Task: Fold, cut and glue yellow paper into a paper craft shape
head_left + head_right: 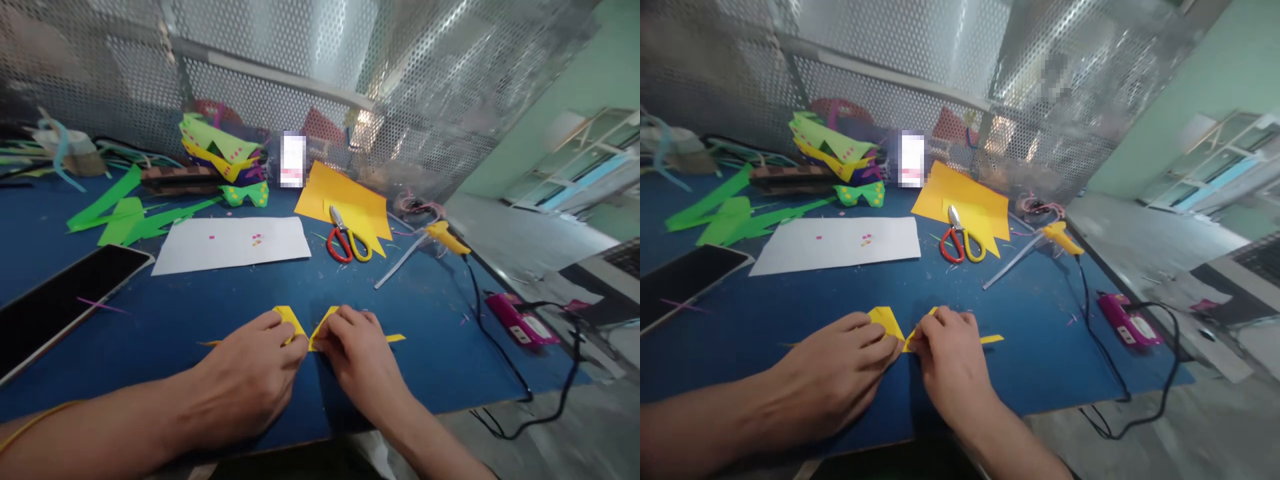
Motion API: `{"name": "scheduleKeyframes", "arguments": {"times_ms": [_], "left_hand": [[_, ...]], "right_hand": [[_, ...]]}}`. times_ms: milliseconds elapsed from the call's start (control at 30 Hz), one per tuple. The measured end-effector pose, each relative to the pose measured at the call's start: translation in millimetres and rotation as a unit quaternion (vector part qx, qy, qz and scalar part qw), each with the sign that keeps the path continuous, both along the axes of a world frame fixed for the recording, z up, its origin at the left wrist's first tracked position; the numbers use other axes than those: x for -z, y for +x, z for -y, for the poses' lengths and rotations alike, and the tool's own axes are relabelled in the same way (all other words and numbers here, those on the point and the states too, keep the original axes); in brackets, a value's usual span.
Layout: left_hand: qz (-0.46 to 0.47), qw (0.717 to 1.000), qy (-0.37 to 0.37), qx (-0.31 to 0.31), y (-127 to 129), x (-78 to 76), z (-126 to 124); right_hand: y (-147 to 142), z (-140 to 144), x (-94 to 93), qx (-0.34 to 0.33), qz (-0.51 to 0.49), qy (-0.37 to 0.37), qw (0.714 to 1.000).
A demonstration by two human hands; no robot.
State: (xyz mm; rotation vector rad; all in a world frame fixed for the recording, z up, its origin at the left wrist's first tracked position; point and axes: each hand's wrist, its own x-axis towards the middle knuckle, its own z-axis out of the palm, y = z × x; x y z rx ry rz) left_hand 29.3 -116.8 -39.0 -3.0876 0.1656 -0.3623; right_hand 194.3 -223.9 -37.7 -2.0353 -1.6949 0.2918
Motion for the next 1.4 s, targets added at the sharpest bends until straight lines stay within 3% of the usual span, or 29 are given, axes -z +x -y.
{"name": "scheduleKeyframes", "arguments": {"times_ms": [267, 433, 633, 767, 900, 1067, 1400], "left_hand": [[0.035, 0.998, -0.052, -0.012, -2.2, 0.9, 6.3], [0.059, 0.993, -0.062, -0.077, -2.9, 10.6, 13.7], [0.076, 0.997, -0.015, -0.002, 0.5, 26.3, -0.8], [0.053, 0.998, -0.012, 0.012, 3.8, 31.7, -8.0], [0.021, 0.999, -0.030, 0.005, 3.2, 26.8, -3.8], [0.028, 0.997, -0.021, -0.068, -0.9, 17.9, 8.0], [0.026, 0.997, -0.027, -0.073, -1.9, 14.3, 11.1]], "right_hand": [[5.5, 1.1, 5.2, 0.003, -0.002, -0.001, 1.000], [3.5, -0.8, 13.2, 0.010, 0.001, 0.005, 1.000], [3.8, -0.6, 17.1, 0.018, -0.032, 0.023, 0.999], [4.7, -1.6, 18.0, 0.020, -0.041, 0.037, 0.998], [6.7, -0.9, 14.4, 0.006, -0.041, 0.034, 0.999], [12.7, 4.7, 10.8, -0.002, -0.057, 0.036, 0.998], [17.1, 0.4, 2.1, 0.020, -0.062, -0.005, 0.998]]}}
